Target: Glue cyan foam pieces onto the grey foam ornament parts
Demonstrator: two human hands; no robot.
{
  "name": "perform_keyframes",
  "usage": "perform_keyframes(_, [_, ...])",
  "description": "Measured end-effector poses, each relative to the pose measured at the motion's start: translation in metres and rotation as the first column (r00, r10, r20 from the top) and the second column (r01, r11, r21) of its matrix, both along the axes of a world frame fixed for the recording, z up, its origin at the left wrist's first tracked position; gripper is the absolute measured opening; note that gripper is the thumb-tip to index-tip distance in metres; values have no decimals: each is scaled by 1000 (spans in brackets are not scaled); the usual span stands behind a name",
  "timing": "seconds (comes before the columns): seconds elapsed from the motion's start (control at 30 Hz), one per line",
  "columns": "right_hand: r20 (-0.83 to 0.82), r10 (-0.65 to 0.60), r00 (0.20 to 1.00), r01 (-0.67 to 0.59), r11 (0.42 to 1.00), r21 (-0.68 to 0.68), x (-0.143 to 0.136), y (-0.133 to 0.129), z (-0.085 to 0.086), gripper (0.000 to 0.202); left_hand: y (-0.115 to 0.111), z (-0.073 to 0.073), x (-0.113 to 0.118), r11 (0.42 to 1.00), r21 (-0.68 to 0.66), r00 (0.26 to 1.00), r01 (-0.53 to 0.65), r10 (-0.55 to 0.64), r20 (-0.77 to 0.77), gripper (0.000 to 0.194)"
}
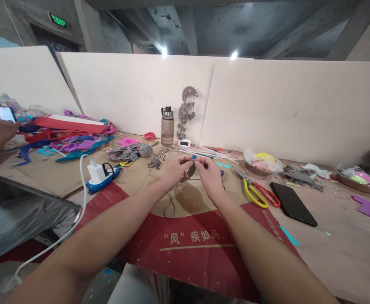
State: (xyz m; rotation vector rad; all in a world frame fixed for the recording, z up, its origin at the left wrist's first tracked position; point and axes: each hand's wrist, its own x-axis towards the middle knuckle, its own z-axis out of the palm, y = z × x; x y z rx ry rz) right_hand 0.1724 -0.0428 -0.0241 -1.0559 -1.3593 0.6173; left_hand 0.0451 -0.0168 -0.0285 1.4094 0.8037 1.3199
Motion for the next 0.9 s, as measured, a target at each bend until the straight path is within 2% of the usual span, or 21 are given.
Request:
perform_keyframes(0.17, [6,-77,997,77,997,-1,1,-2,1,16,-3,2,3,985,-103,977,138,-119,177,27])
perform_keyframes(0.53, [39,-141,989,140,990,22,4,-2,1,17,-4,1,3,988,-122,978,100,-75,194,24])
perform_keyframes(0.7, [37,-95,995,92,994,63,4,-4,2,22,-2,2,1,987,-126,978,95,-69,197,24])
perform_keyframes(0.9, [109,-15,994,4,996,94,6,-5,4,18,-1,3,-1,985,-140,980,97,-69,189,24])
